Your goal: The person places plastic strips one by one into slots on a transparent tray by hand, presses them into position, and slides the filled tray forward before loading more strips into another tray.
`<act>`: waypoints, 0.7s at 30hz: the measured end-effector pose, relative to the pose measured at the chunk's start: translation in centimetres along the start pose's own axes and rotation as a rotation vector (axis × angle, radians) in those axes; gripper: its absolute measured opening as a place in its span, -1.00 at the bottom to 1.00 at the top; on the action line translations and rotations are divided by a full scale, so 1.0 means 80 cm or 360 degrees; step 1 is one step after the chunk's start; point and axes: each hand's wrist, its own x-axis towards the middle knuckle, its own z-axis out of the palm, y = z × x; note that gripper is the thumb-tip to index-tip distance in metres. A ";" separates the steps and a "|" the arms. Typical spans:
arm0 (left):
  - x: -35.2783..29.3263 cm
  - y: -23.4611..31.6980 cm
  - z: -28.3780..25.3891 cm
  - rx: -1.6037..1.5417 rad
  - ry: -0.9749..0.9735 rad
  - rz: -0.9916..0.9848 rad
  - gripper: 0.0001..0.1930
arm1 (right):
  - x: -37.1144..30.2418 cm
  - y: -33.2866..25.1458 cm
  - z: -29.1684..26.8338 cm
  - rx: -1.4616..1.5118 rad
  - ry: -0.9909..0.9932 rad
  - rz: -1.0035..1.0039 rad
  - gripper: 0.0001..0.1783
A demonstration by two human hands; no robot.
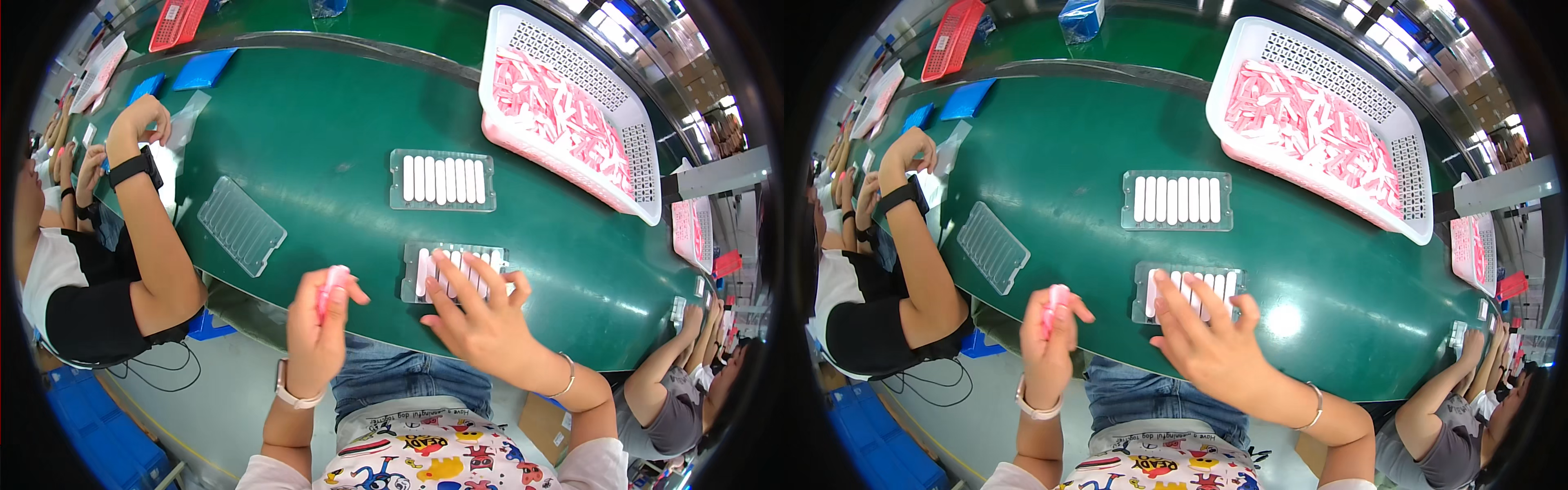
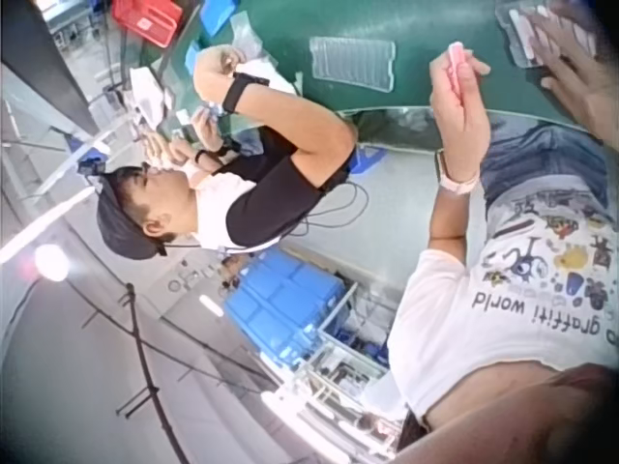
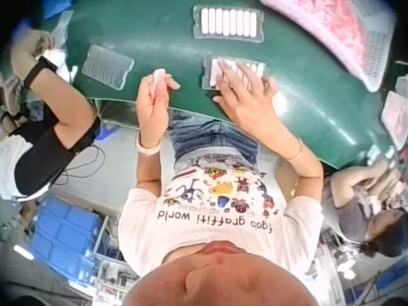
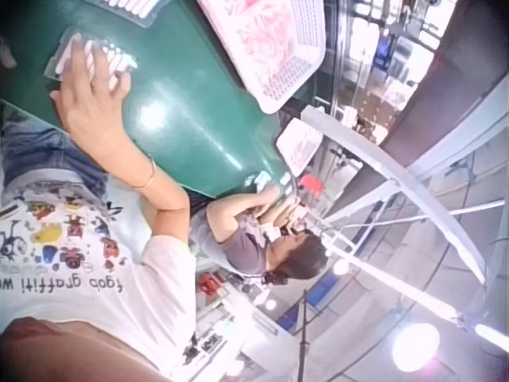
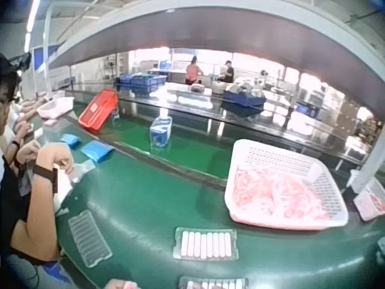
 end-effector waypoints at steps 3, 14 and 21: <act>0.019 0.001 -0.024 0.0658 0.0235 0.0315 -0.79 | 0.003 -0.011 -0.003 -0.0162 0.0032 0.0018 -0.60; 0.046 -0.008 -0.056 0.1557 0.0547 0.0389 -0.73 | 0.002 0.012 -0.022 0.0332 -0.0231 0.0137 -0.41; 0.043 -0.003 -0.049 0.1631 0.0545 0.0429 -0.71 | -0.003 0.050 -0.017 0.0477 -0.0276 0.0327 -0.14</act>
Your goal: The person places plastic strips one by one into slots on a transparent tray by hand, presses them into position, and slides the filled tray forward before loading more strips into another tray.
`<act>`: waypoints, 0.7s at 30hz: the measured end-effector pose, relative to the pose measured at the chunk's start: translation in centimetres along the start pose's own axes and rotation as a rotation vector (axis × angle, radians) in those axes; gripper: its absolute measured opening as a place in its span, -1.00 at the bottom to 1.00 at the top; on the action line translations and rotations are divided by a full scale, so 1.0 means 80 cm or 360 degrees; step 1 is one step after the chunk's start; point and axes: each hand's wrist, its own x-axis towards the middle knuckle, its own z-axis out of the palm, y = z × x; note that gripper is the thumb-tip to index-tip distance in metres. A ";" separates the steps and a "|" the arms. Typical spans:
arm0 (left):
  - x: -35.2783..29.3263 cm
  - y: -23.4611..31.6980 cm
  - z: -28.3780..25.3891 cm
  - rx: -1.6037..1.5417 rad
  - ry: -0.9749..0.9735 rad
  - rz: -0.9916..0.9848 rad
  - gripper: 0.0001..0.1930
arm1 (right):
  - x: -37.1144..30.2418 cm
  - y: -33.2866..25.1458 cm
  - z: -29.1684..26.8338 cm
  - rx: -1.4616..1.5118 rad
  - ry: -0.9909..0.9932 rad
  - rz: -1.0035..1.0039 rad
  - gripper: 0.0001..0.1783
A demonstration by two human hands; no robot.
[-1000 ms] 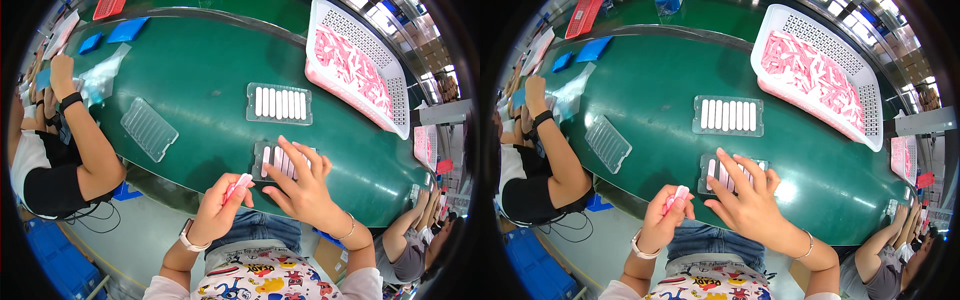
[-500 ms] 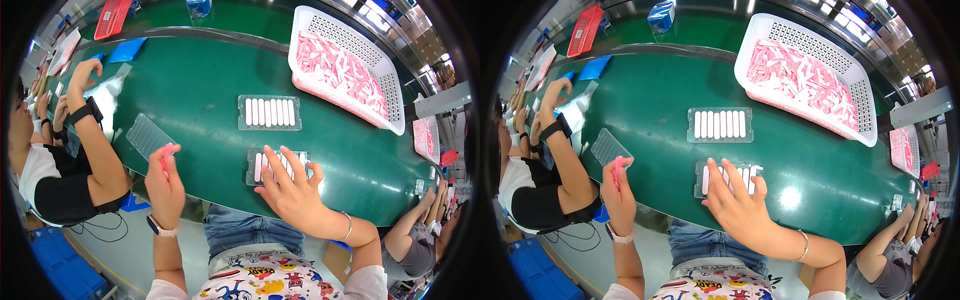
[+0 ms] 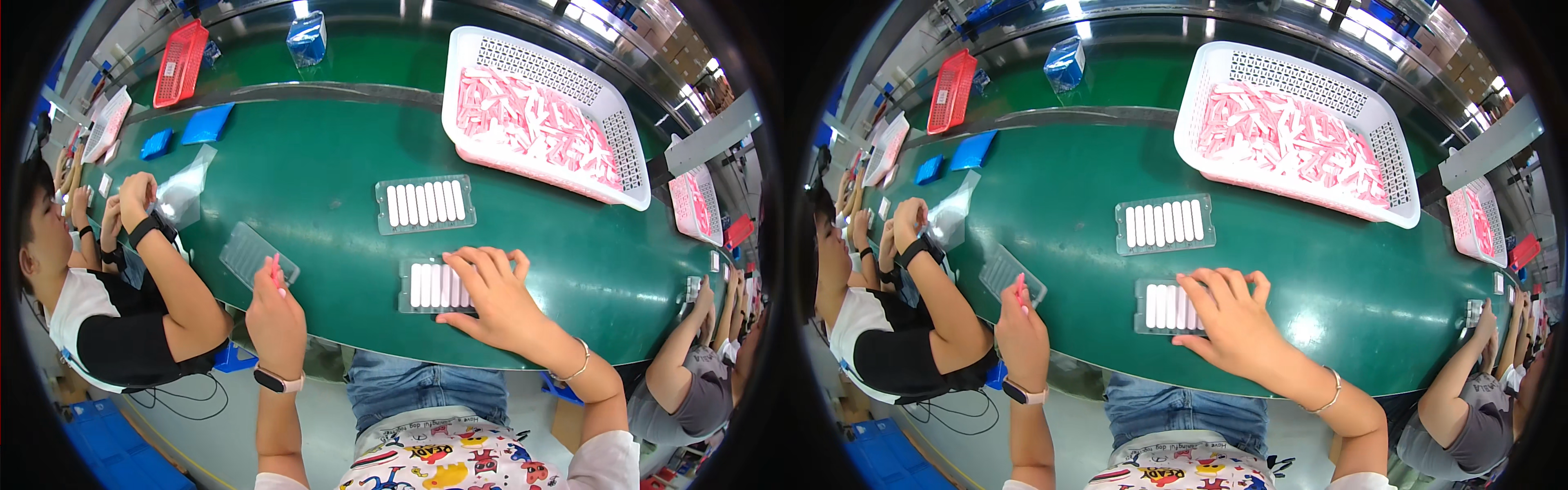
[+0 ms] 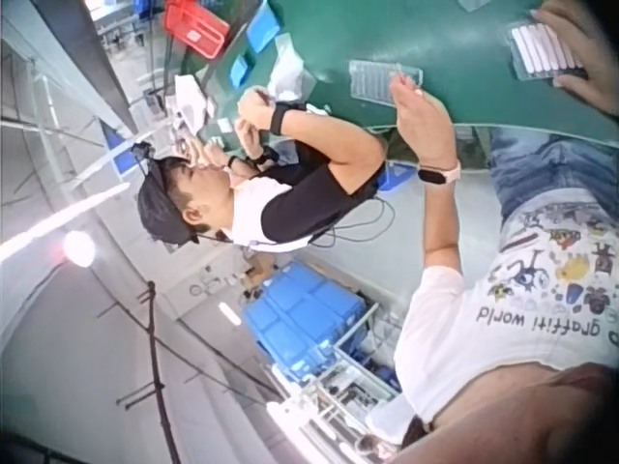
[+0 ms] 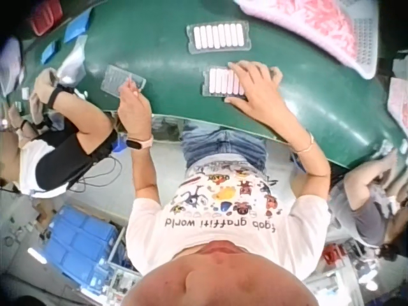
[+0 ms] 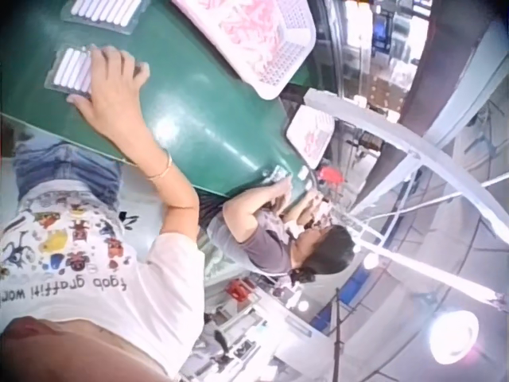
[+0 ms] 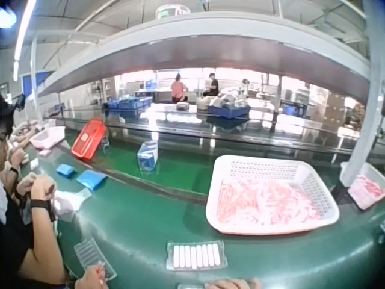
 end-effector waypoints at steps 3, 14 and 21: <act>-0.014 0.023 -0.005 -0.0167 -0.0255 -0.0073 -0.71 | -0.014 0.022 -0.016 0.0035 -0.0044 0.0049 -0.14; -0.068 0.113 -0.006 -0.0234 -0.0673 0.0485 -0.69 | -0.014 0.124 -0.053 -0.0081 0.0206 0.0400 -0.17; -0.104 0.131 -0.011 -0.0472 -0.0897 0.0465 -0.76 | 0.031 0.122 -0.042 0.0144 0.0163 0.0264 -0.17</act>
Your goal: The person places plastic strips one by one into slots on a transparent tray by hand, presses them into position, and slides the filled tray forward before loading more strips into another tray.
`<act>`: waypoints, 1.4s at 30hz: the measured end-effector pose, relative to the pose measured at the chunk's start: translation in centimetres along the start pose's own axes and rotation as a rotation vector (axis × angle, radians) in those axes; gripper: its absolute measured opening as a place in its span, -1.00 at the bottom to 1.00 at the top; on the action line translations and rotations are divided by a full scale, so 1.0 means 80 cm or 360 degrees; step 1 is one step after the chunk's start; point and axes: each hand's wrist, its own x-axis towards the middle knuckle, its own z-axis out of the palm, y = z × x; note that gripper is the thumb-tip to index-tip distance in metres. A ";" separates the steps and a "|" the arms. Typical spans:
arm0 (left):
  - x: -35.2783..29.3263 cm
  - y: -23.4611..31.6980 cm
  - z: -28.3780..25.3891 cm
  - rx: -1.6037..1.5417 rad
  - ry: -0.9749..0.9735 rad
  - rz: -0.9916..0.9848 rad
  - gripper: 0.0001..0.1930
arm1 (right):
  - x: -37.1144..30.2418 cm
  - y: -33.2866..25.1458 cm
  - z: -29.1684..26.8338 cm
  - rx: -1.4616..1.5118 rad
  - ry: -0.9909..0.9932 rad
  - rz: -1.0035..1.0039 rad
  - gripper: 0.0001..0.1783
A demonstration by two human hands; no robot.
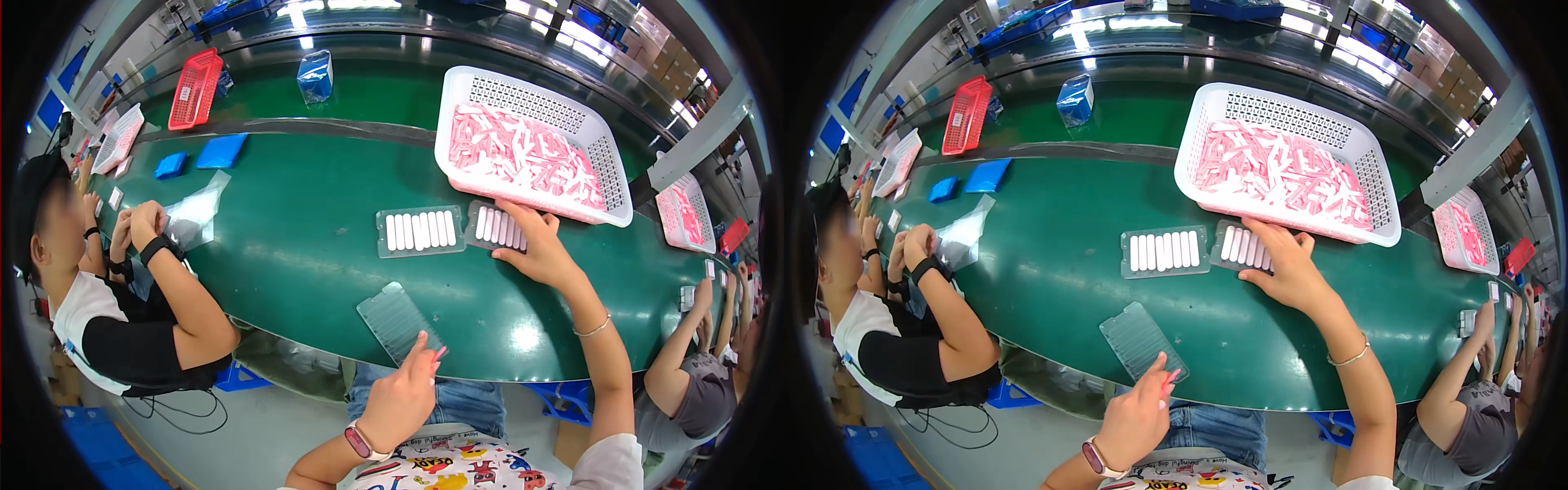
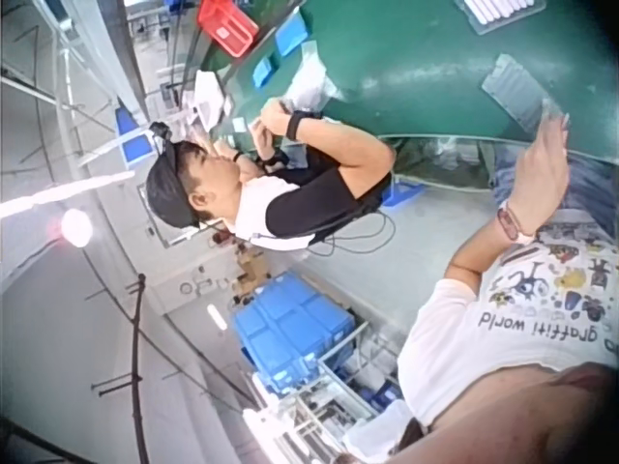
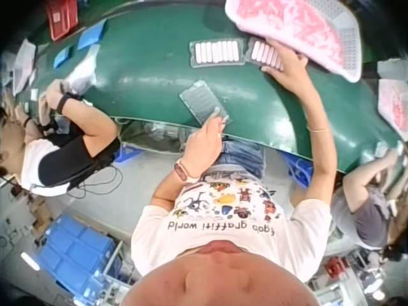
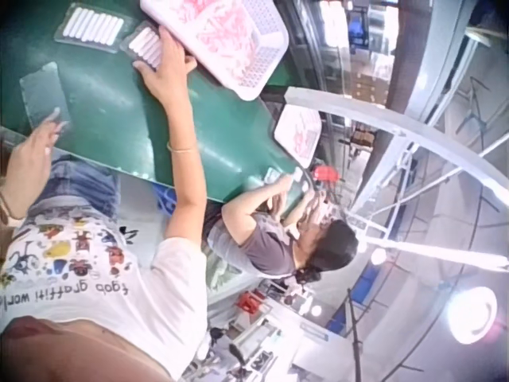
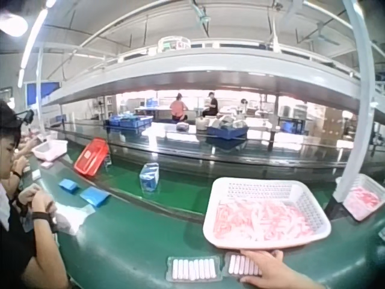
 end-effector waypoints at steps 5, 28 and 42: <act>0.014 -0.022 -0.016 -0.0089 0.0306 -0.0130 -0.81 | 0.015 -0.020 0.005 0.0105 -0.0154 -0.0128 -0.16; 0.002 -0.067 -0.024 -0.0159 0.0357 -0.0287 -0.83 | 0.121 -0.160 0.126 -0.0282 0.0125 -0.1093 -0.42; 0.000 -0.050 -0.025 0.0039 0.0132 -0.0002 -0.72 | -0.049 -0.151 0.070 -0.0108 -0.0177 -0.0506 -0.31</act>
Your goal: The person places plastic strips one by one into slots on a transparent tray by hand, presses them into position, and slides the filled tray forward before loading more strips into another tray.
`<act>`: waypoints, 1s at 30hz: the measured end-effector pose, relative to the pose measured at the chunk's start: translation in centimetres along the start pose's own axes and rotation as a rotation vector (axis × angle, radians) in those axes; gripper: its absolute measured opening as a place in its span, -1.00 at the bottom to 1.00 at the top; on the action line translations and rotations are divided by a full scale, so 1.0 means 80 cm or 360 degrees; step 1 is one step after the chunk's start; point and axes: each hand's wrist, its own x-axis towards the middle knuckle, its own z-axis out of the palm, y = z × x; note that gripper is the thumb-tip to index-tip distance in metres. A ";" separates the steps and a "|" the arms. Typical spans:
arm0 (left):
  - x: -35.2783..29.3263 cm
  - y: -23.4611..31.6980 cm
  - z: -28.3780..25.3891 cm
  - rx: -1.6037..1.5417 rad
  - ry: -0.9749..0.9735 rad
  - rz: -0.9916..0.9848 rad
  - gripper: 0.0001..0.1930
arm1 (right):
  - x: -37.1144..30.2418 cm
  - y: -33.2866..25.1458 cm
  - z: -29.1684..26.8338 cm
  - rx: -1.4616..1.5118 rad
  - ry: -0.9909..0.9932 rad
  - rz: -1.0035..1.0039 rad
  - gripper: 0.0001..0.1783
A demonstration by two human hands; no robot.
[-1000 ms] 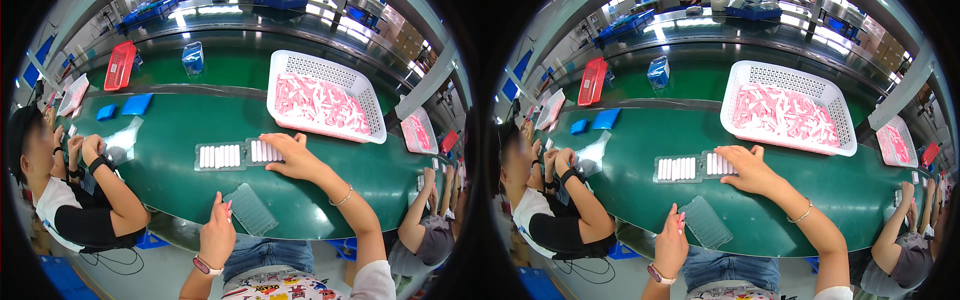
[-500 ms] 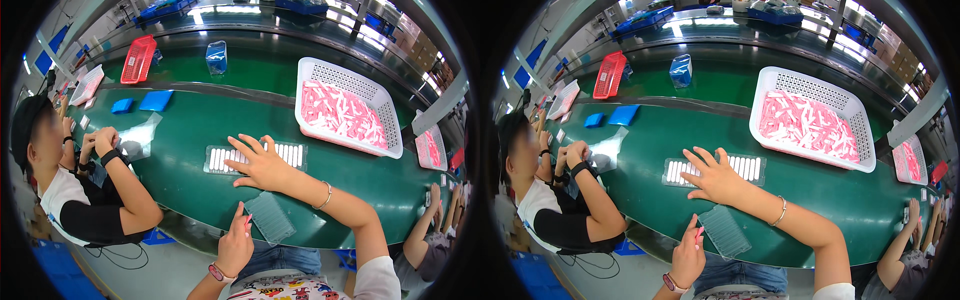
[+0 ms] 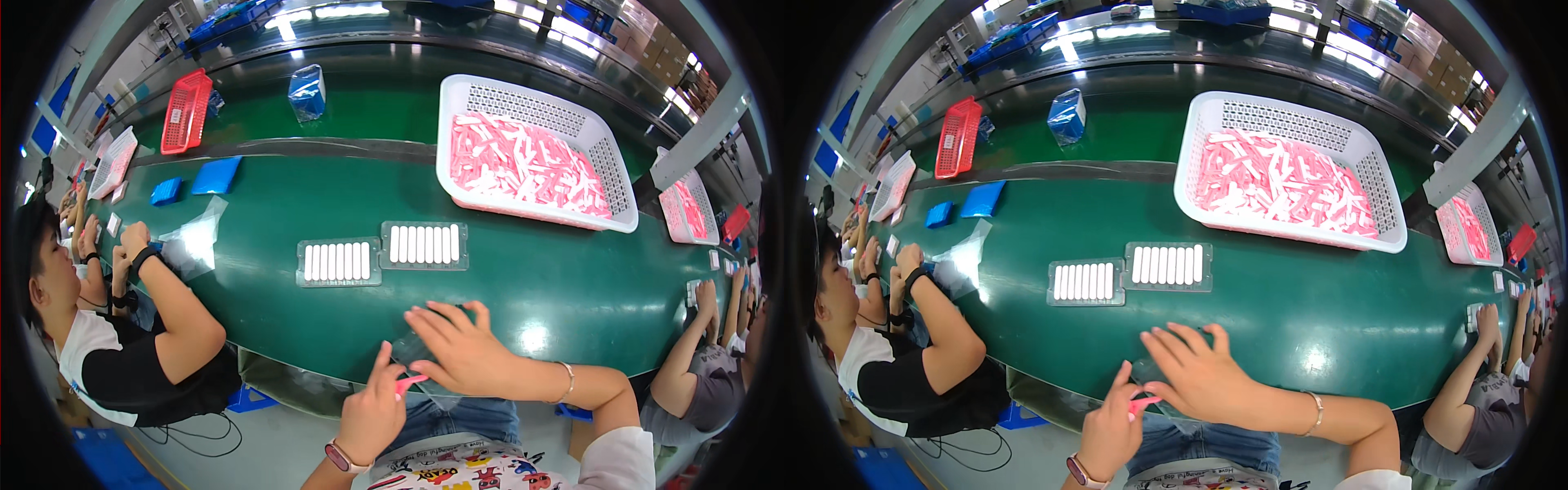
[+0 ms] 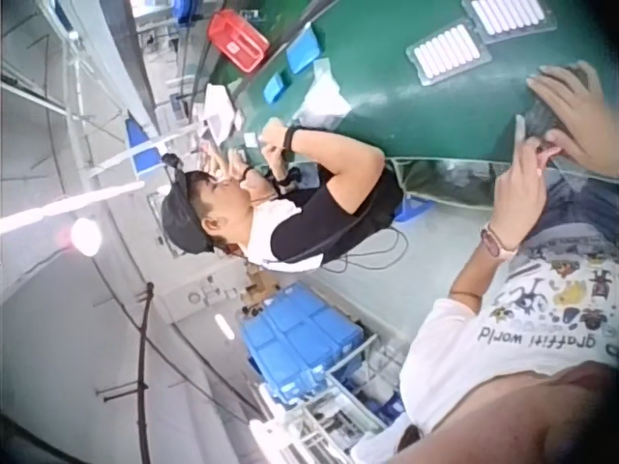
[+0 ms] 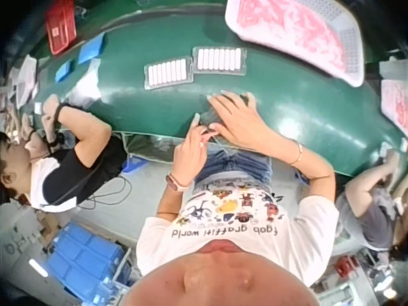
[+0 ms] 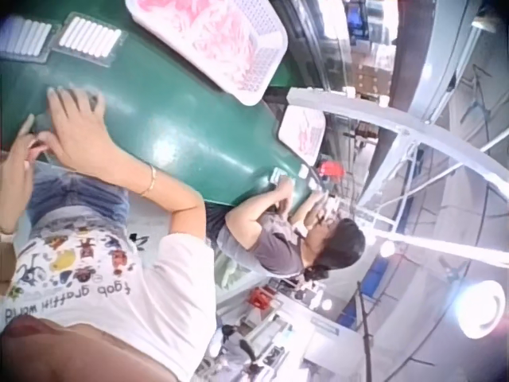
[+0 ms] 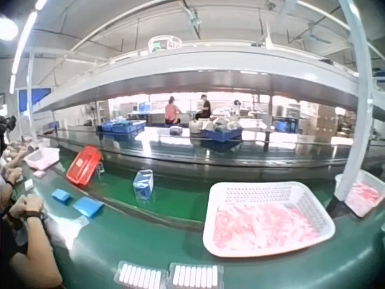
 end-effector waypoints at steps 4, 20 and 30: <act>-0.015 0.018 0.013 0.0071 -0.0200 0.0157 -0.78 | -0.048 0.010 -0.016 0.0148 -0.0034 0.0127 -0.26; 0.009 0.043 0.020 -0.0313 0.0011 -0.0232 -0.74 | -0.090 -0.004 -0.038 -0.0090 -0.0197 0.0169 -0.16; -0.011 0.014 0.017 -0.0580 0.0316 -0.0310 -0.78 | -0.003 0.082 -0.039 -0.0083 -0.0190 0.0012 0.04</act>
